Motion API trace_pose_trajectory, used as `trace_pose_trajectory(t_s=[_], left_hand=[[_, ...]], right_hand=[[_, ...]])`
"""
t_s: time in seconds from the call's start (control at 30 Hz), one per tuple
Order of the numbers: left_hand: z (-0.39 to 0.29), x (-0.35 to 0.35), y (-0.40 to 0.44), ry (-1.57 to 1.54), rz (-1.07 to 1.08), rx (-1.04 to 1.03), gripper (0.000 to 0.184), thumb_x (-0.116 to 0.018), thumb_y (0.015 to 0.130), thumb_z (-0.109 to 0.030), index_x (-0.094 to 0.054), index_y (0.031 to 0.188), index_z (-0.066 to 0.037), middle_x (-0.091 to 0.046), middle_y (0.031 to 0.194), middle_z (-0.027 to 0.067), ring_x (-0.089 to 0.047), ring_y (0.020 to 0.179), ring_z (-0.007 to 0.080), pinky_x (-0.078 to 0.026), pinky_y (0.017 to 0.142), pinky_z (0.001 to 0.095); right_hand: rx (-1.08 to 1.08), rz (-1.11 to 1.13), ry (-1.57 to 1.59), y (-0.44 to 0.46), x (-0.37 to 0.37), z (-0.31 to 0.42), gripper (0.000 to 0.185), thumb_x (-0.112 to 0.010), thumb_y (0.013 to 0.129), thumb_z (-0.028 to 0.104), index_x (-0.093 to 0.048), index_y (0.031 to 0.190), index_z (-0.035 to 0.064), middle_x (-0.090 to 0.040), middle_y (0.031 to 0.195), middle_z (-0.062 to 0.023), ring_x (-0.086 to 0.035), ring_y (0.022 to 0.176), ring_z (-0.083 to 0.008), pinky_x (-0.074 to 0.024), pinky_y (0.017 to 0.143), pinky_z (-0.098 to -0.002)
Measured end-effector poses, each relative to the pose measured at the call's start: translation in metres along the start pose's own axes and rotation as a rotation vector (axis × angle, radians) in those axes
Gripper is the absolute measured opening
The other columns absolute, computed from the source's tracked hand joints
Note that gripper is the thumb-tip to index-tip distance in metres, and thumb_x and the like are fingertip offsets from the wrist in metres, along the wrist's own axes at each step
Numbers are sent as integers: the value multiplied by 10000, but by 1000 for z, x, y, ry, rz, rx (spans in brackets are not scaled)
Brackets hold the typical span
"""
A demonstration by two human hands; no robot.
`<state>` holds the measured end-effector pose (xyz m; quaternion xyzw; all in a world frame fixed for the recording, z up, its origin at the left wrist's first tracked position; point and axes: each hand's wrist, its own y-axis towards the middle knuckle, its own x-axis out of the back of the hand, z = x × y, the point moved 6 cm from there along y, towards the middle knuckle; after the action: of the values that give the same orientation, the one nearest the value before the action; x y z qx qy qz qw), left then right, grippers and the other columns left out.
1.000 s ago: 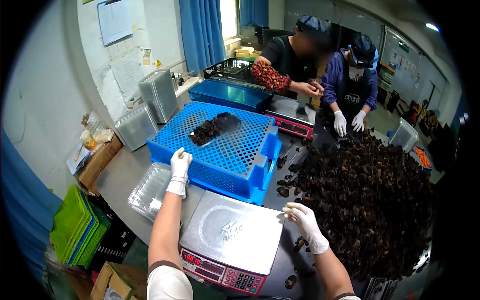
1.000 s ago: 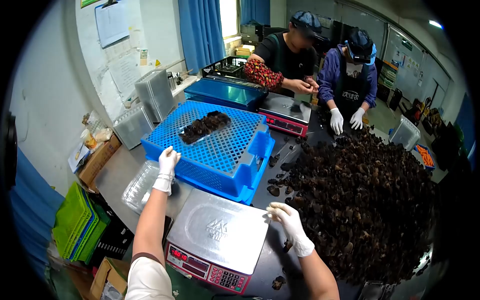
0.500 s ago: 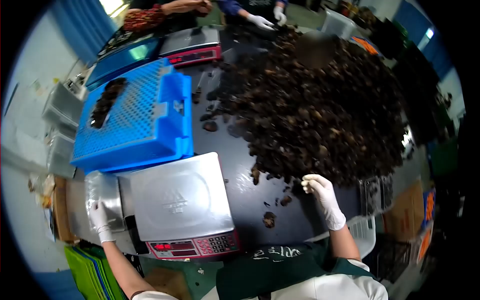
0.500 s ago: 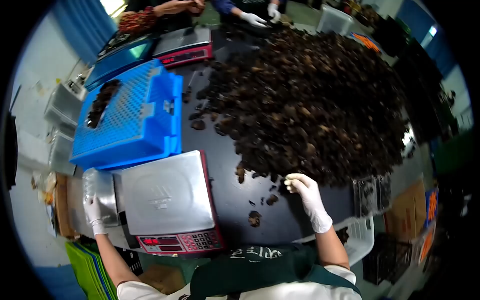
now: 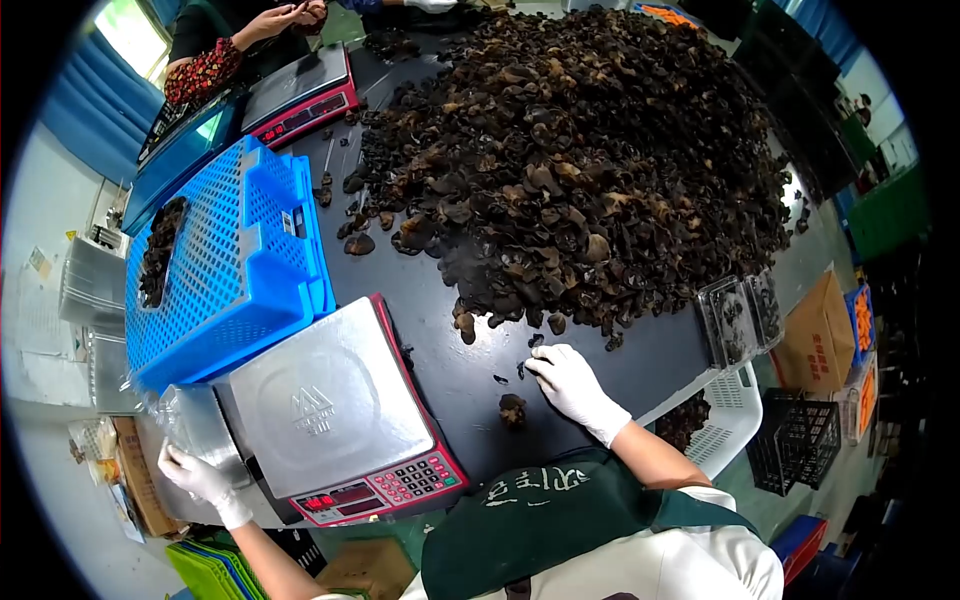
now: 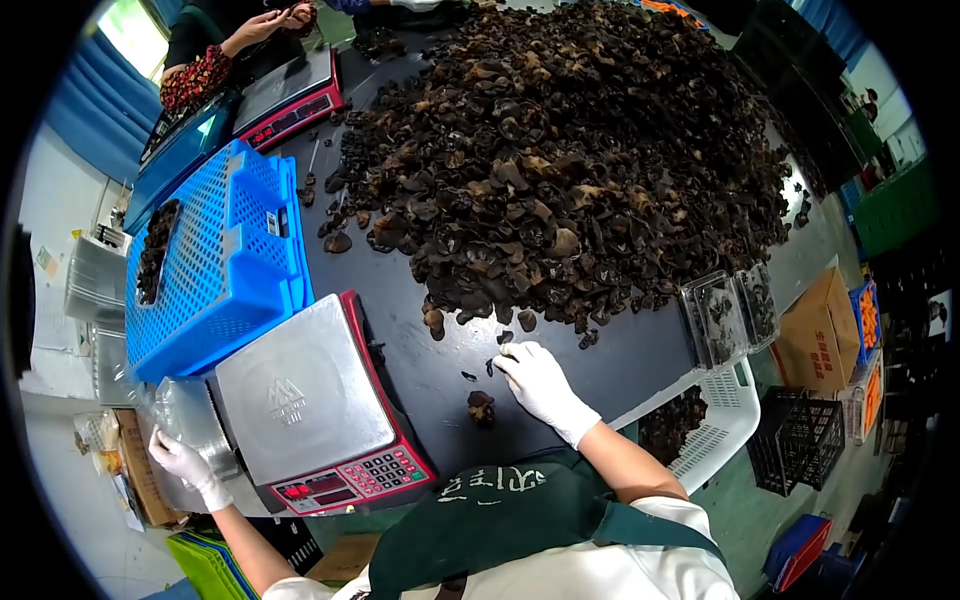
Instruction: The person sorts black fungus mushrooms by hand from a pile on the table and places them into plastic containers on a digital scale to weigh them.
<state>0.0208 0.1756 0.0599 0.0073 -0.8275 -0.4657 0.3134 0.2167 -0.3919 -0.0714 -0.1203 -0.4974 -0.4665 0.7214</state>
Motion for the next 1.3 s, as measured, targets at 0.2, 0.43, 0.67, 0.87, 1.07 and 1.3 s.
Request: trace_pose_trajectory(t_s=[0.2,0.43,0.67,0.87,1.07,1.3], left_hand=[[-169,32,-100,-301,500,-637,129,-599,846,-6,-606,972,-34,-565,808,105,-550,774,289,-451,739,385],[-213,38,-141,-344,755,-482,302,-684,759,-36,-614,1053,-47,-544,971,144,-546,902,302,-456,827,397],[-351,-2,-208,-654,1012,-419,308,-651,817,-49,-616,1122,-66,-580,1035,145,-557,979,319,-458,866,400],[-389,-116,-263,-314,986,-420,674,-621,810,-128,-339,1400,32,-438,1328,246,-469,1158,397,-426,970,429],[-394,-149,-293,-154,1025,-469,723,-555,819,-98,-240,1441,94,-532,987,156,-548,897,319,-500,749,390],[-376,-92,-304,-762,1101,-198,328,-489,920,-5,-534,1243,33,-616,1065,159,-601,995,285,-457,927,355]], right_hand=[[-91,124,227,7,10,21,215,-621,758,97,-609,973,104,-576,909,-94,-583,864,-290,-503,749,-369],[70,284,114,-5,-15,55,255,-709,735,168,-622,961,87,-566,969,-82,-564,861,-278,-524,740,-363],[-290,249,643,-19,-36,21,174,-687,786,113,-635,944,61,-602,930,-83,-609,829,-259,-533,744,-316],[-891,205,1374,-42,0,-9,305,-545,959,212,-576,1185,9,-599,964,-56,-588,759,-126,-513,673,-259],[-824,89,2080,-75,0,-31,513,-376,1014,415,-531,1252,-12,-610,1140,-136,-607,927,-253,-497,836,-377],[-757,-11,2232,-63,3,-30,503,-322,1029,367,-549,1201,-48,-609,1125,-153,-594,940,-272,-487,842,-376]])
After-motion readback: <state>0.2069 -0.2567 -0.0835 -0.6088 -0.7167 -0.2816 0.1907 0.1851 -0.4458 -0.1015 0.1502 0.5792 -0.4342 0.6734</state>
